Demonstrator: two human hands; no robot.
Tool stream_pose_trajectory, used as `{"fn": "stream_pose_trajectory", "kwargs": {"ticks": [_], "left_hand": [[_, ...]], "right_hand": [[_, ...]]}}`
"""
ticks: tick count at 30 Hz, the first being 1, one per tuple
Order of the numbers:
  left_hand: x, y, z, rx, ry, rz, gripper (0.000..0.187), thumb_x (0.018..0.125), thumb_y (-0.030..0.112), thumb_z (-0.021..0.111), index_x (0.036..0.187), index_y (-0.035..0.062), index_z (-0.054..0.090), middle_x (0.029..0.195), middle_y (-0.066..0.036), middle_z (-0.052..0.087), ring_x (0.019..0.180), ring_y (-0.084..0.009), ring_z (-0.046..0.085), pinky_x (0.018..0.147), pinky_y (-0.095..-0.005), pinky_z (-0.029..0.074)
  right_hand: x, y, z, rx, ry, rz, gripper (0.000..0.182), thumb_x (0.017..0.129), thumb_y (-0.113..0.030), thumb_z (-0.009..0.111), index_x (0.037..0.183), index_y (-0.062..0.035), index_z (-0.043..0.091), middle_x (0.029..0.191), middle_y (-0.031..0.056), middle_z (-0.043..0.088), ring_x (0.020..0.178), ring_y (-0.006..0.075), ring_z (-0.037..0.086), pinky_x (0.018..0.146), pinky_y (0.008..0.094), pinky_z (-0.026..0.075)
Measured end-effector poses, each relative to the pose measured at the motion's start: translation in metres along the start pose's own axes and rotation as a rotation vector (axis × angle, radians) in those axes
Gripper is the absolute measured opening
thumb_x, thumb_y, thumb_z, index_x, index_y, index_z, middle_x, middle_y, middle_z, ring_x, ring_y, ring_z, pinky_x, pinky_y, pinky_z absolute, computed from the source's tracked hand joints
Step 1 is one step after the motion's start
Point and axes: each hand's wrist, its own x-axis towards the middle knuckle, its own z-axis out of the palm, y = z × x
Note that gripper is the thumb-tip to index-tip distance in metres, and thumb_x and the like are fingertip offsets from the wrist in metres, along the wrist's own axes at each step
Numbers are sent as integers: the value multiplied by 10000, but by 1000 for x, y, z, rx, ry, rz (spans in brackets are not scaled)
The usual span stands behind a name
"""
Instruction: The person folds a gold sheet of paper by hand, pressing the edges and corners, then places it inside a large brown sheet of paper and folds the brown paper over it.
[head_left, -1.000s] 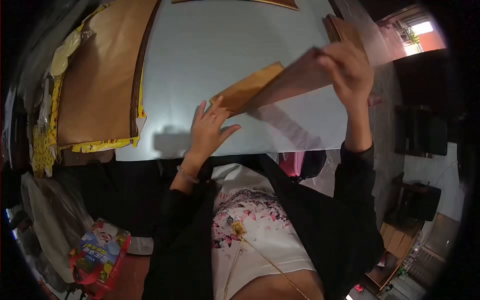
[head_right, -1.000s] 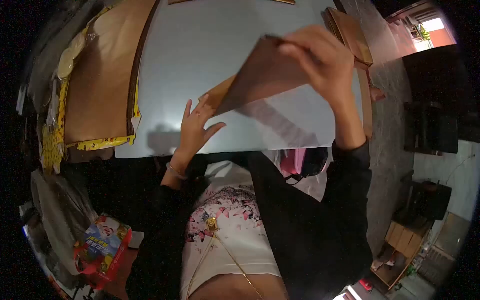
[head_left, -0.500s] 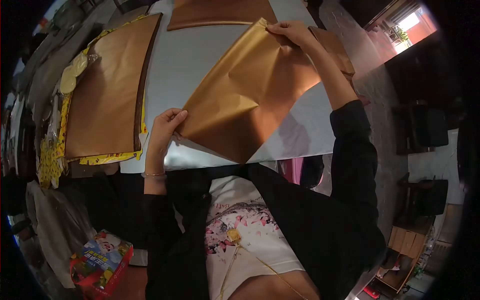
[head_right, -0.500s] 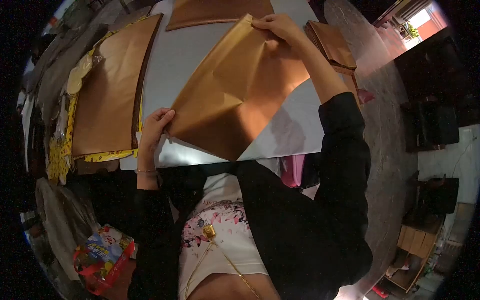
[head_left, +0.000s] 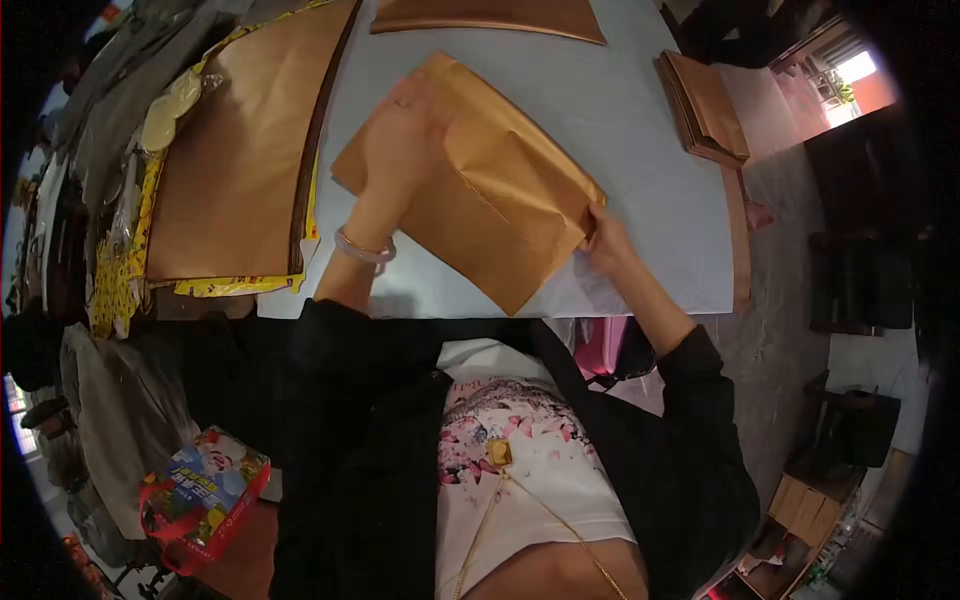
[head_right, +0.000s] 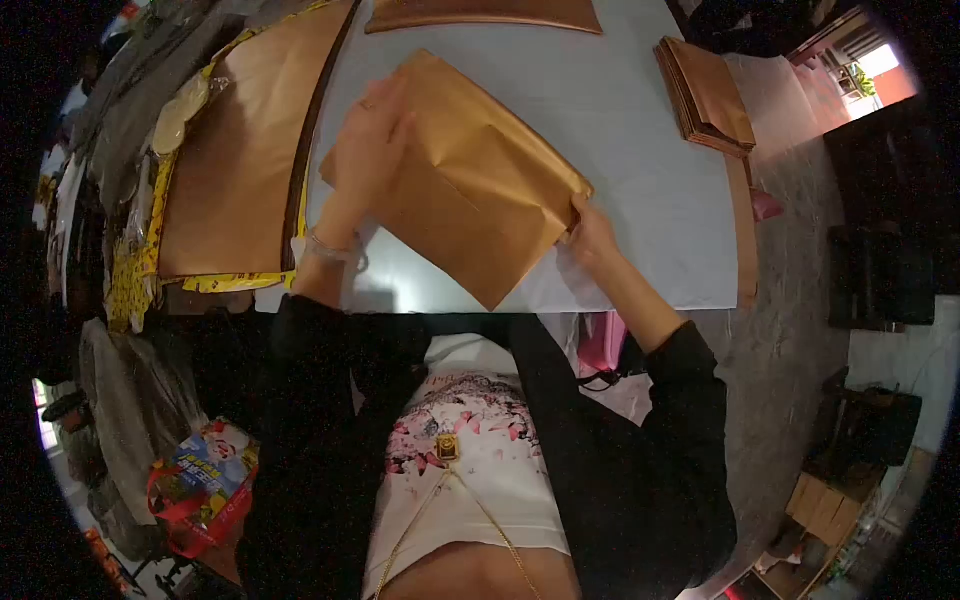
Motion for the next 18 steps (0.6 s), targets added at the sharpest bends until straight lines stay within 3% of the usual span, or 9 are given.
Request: {"fn": "stream_pose_trajectory", "kwargs": {"ticks": [1, 3, 5, 12, 13, 18], "left_hand": [[-19, 14, 24, 4, -10, 79, 460, 862, 284, 579, 1241, 37, 493, 1279, -163, 499, 1186, -336, 466, 975, -443, 383], [-64, 47, 50, -209, -254, 98, 539, 872, 345, 555, 1299, 38, 435, 1363, -151, 419, 1294, -316, 343, 1059, -473, 266], [-100, 71, 65, -298, -337, 126, 615, 882, 399, 526, 1349, 35, 361, 1429, -143, 325, 1316, -303, 310, 1070, -458, 251], [-149, 117, 49, -351, -486, 307, 760, 828, 436, 572, 1384, 6, 282, 1424, -168, 310, 1328, -311, 285, 1084, -430, 236], [-153, 122, 45, -353, -472, 305, 700, 828, 331, 579, 1386, 20, 292, 1422, -154, 318, 1328, -297, 290, 1083, -422, 240], [-181, 122, 48, -146, -518, 398, 622, 830, 145, 514, 1398, 37, 286, 1445, -135, 290, 1341, -269, 278, 1092, -402, 228]], "right_hand": [[-7, 12, -8, 73, 22, 6, 339, 960, -270, 433, 1173, -9, 472, 1118, 113, 576, 962, 213, 606, 695, 329, 533], [-33, 24, -5, 114, 29, -3, 339, 958, -263, 435, 1181, -10, 463, 1145, 118, 559, 993, 229, 598, 730, 358, 537], [-67, 26, 11, 142, 21, -46, 326, 940, -227, 464, 1183, -11, 454, 1159, 128, 542, 1056, 262, 578, 839, 401, 528], [-99, 64, -1, 261, 11, 139, 244, 910, -191, 507, 1071, -8, 509, 1037, 126, 577, 990, 266, 596, 864, 387, 513], [-102, 69, 2, 304, 20, 178, 203, 905, -197, 523, 1012, -24, 524, 1004, 109, 579, 979, 249, 592, 890, 382, 494], [-123, 81, 13, 191, 4, 261, 209, 907, -236, 541, 1006, -53, 535, 1014, 93, 590, 1036, 214, 567, 915, 357, 454]]}}
